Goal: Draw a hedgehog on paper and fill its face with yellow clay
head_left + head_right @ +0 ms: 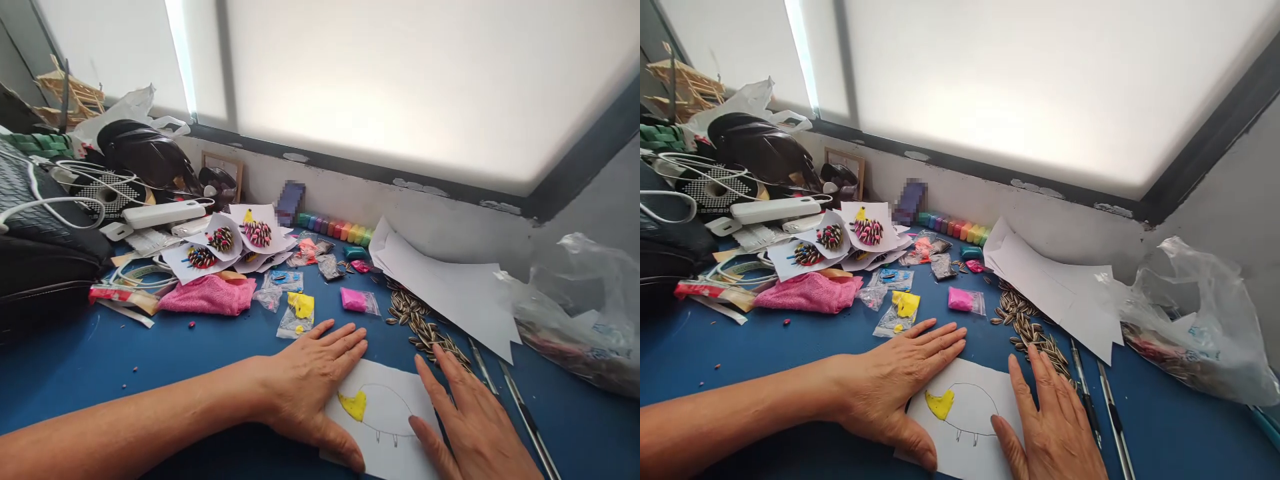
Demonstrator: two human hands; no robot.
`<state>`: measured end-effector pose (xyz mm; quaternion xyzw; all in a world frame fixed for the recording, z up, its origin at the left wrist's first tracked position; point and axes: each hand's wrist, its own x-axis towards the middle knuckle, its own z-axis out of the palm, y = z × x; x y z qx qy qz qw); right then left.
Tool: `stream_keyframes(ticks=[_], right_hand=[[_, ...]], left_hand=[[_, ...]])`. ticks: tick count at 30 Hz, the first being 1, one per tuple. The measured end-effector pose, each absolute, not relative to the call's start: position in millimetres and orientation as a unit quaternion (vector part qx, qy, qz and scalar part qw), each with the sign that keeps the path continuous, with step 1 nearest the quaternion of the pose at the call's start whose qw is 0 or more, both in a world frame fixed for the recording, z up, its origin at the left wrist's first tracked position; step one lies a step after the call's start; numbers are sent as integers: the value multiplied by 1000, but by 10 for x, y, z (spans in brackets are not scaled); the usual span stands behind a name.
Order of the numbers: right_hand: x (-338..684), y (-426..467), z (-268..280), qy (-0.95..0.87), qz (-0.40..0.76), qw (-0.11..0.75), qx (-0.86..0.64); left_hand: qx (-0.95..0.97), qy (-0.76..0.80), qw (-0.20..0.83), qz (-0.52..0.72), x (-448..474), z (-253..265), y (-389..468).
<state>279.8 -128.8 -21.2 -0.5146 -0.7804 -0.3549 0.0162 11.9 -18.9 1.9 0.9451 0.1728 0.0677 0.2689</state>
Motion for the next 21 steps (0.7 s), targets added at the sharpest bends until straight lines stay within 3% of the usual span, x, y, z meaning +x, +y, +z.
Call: stream_keyframes(ticks=[16, 21], right_hand=[[2633, -1308, -296, -768, -321, 32, -554], [2774, -1283, -243, -721, -295, 46, -625]], left_hand=[[955, 153, 245, 74, 94, 79, -115], [946, 216, 233, 69, 86, 174, -102]])
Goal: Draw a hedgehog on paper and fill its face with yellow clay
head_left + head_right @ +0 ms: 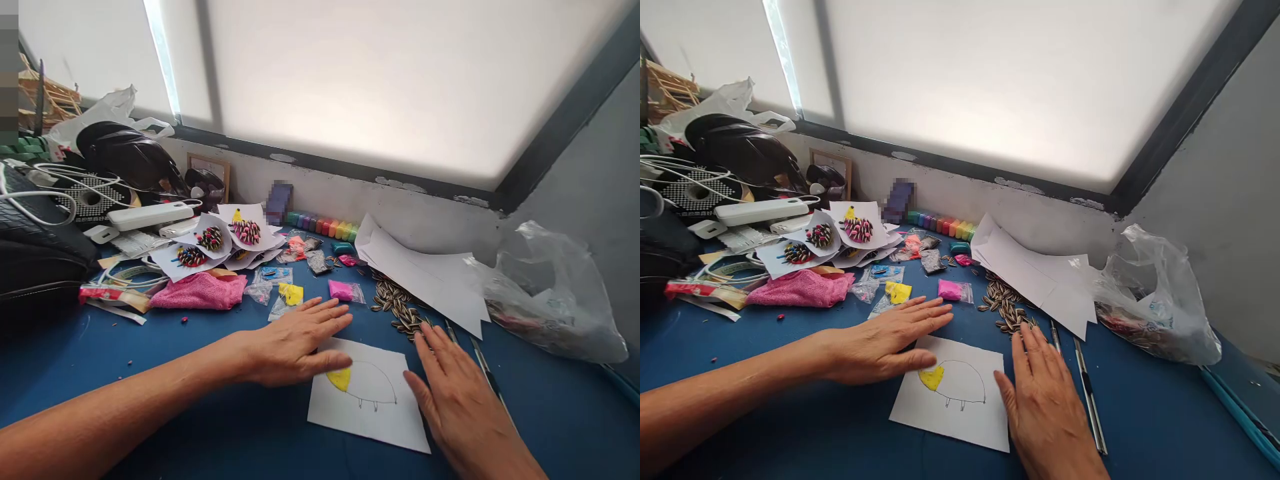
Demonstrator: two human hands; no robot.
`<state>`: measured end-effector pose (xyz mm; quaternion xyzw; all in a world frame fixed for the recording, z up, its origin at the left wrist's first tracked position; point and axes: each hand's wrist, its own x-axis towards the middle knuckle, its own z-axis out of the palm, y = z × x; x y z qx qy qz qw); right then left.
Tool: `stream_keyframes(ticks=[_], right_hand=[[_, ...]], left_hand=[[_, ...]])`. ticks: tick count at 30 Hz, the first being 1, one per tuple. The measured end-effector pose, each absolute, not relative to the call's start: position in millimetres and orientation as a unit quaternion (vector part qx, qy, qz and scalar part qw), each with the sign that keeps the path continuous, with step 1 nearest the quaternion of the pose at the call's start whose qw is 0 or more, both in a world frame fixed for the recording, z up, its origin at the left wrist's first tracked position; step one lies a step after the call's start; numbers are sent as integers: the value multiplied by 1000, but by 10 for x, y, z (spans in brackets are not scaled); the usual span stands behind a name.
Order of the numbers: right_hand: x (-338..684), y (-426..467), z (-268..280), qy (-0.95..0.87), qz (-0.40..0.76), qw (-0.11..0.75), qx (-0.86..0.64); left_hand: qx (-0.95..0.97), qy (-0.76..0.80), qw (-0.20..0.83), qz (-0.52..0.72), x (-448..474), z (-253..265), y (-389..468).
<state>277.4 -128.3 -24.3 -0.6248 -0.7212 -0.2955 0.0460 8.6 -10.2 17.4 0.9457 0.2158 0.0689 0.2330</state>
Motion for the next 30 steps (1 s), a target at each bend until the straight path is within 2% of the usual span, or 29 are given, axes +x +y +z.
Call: stream_keyframes(ticks=[6, 9, 15, 20, 25, 30], right_hand=[[3020, -1208, -213, -669, -294, 83, -678], [3087, -1181, -204, -666, -293, 94, -680], [3006, -1189, -40, -696, -270, 118, -655], [2917, -1236, 123, -734, -148, 140, -648], [2999, -1242, 115, -731, -54, 79, -675], [3022, -1244, 41, -707, -62, 65, -701]], left_hand=[[956, 271, 72, 86, 44, 73, 85], [957, 276, 30, 86, 13, -37, 178], [951, 281, 62, 110, -2, -60, 239], [939, 258, 137, 182, 41, 57, 139], [944, 224, 174, 166, 101, 45, 19], [942, 229, 185, 164, 131, 10, 0]])
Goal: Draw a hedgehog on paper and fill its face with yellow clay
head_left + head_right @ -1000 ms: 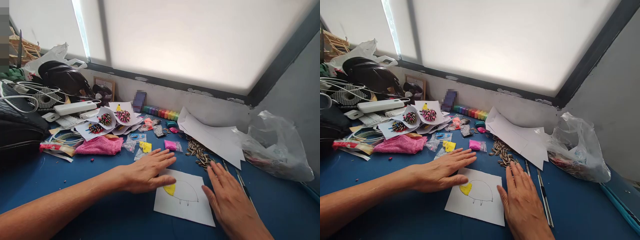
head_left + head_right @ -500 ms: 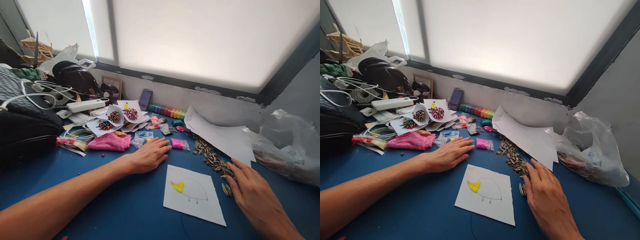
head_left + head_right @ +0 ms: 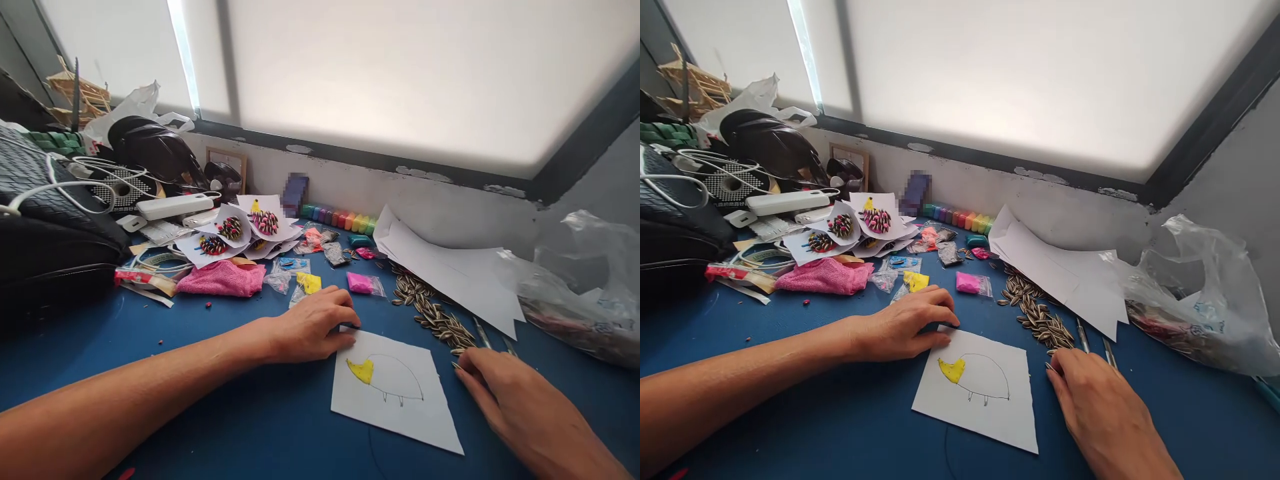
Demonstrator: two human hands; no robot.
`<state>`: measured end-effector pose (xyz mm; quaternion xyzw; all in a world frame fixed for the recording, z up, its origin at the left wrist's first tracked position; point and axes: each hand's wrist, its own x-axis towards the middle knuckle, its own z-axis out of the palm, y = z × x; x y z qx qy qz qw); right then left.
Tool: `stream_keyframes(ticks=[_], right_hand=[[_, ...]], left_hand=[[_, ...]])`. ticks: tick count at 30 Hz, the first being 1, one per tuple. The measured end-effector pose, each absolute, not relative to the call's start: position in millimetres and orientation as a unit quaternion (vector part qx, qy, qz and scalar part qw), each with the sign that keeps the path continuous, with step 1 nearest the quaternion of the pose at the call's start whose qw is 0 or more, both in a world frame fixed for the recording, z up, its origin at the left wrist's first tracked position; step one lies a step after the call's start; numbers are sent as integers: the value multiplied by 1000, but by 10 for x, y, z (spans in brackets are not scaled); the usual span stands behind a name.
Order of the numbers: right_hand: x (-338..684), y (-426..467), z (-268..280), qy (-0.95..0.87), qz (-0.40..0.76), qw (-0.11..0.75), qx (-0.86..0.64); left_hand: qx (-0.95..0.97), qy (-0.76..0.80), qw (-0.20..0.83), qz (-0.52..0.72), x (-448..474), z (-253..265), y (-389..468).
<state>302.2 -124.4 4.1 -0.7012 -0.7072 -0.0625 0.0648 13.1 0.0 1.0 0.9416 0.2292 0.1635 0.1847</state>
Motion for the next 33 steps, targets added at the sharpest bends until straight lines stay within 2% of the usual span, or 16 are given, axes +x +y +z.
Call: stream_keyframes(ticks=[6, 19, 25, 33], right_hand=[[2920, -1240, 22, -730, -187, 139, -643], [2773, -1259, 99, -775, -93, 156, -605], [2737, -1234, 77, -762, -56, 160, -625], [2751, -1242, 99, -737, -107, 159, -649]], left_hand=[[922, 257, 227, 182, 157, -25, 3], [919, 236, 241, 205, 162, -85, 19], [902, 282, 261, 197, 191, -61, -14], [891, 284, 269, 230, 229, -104, 5]])
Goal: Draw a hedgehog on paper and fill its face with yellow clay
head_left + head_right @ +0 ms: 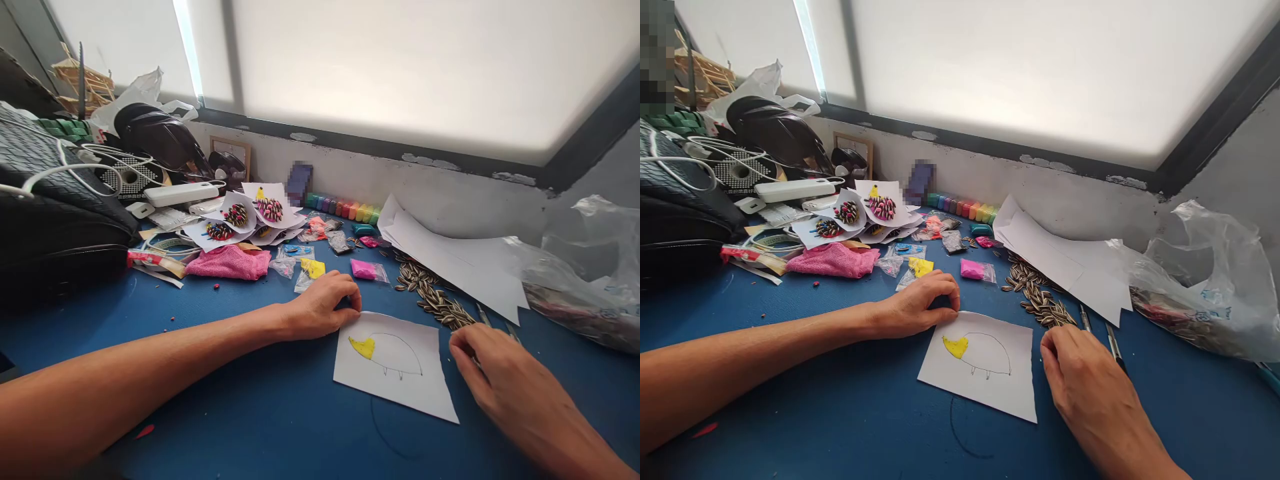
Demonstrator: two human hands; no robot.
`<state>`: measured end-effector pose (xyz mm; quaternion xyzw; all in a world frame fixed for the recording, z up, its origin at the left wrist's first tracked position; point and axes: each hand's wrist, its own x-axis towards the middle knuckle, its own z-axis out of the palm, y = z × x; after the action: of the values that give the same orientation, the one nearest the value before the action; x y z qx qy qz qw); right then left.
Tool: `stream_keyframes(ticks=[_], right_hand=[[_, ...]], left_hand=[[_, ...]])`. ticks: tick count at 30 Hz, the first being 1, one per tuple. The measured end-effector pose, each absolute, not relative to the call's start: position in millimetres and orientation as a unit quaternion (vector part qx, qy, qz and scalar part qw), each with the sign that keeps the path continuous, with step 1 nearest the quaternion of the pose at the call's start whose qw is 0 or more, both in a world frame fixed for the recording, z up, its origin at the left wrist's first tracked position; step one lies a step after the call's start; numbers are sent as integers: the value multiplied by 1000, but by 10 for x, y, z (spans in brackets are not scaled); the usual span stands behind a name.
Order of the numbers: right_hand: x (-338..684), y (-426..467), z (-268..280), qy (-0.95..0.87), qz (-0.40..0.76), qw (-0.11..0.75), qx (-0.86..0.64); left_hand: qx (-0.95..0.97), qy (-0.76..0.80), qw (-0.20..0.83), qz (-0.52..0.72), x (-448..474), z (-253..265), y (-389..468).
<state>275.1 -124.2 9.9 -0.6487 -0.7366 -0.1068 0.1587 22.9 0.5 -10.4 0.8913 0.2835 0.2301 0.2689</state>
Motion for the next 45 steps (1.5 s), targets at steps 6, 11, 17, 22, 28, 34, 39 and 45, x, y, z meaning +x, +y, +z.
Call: stream_keyframes(ticks=[6, 11, 17, 22, 28, 34, 39, 45], right_hand=[[2712, -1307, 206, -695, -136, 185, -681], [2676, -1306, 172, -718, -173, 187, -648], [2659, -1286, 174, -748, -186, 181, -610], [2601, -1305, 182, -763, -192, 192, -586], [2501, -1309, 70, -779, -201, 209, -556], [2502, -1273, -127, -828, -237, 154, -485], [2517, -1251, -155, -826, -288, 121, -469], [2511, -1221, -116, -825, -341, 109, -437]], left_hand=[[879, 286, 275, 266, 228, -122, -46], [886, 269, 275, 258, 232, -114, -65], [891, 250, 277, 257, 215, -70, -46], [896, 249, 264, 256, 206, -54, -36], [916, 232, 226, 237, 232, -81, -35], [927, 231, 187, 228, 208, -64, -28], [920, 292, 108, 238, 114, -37, 142], [890, 383, 80, 236, -65, 25, 444]])
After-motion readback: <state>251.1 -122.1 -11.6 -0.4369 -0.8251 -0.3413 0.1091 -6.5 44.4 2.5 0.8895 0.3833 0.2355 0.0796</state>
